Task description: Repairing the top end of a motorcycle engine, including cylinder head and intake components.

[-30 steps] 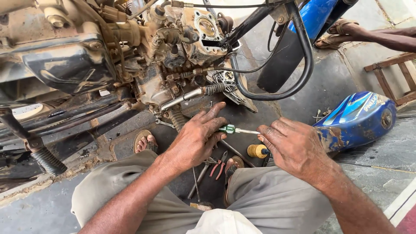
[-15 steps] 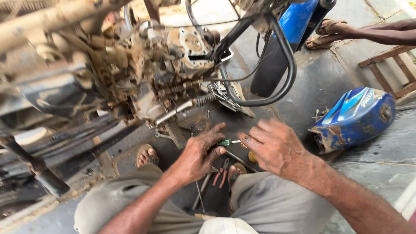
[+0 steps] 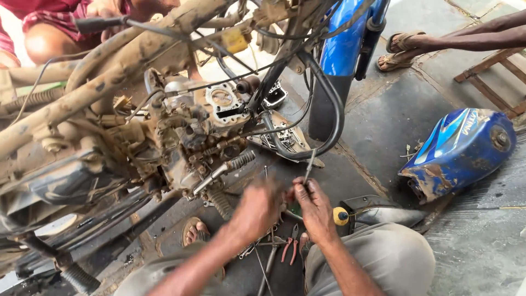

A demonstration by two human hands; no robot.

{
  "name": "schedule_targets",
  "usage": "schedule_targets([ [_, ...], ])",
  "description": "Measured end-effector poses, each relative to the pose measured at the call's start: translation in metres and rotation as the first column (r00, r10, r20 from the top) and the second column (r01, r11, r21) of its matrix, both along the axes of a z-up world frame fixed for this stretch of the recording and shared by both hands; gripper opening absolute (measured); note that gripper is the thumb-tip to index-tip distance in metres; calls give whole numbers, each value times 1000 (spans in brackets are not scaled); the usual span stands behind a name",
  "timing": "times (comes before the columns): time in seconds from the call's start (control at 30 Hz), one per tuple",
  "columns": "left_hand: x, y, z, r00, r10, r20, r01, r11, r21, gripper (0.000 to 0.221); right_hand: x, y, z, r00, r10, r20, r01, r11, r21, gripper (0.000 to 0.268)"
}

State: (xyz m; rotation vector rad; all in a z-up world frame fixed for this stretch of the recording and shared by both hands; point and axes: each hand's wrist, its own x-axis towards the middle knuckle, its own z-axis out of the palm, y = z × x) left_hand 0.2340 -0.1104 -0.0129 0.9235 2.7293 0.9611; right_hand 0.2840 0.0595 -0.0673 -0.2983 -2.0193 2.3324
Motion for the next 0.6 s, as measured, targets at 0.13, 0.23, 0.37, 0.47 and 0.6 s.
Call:
schedule_targets([
  [0.13, -92, 41, 20, 951, 10, -309, -16, 1000, -17, 33, -4, 0, -29, 990, -54, 130, 61, 997, -56, 32],
  [0.23, -159, 69, 2, 947, -11, -320, -96, 943, -317, 33, -2, -11, -43, 973, -29, 231, 31, 999, -7, 33],
  [0.37, -205, 85, 7, 940, -180, -289, -52, 763, -644, 37, 2, -13, -55, 983, 69, 171, -102, 976, 194, 33],
  [0.47, -246, 76, -2, 985, -125, -117, -10, 639, -769, 21, 2, -11, -38, 982, 120, 143, -158, 945, 286, 33],
  [0.6, -269, 69, 13, 990, -107, -94, -2, 650, -760, 19, 5, -10, -34, 955, 184, 234, -256, 909, 330, 31],
])
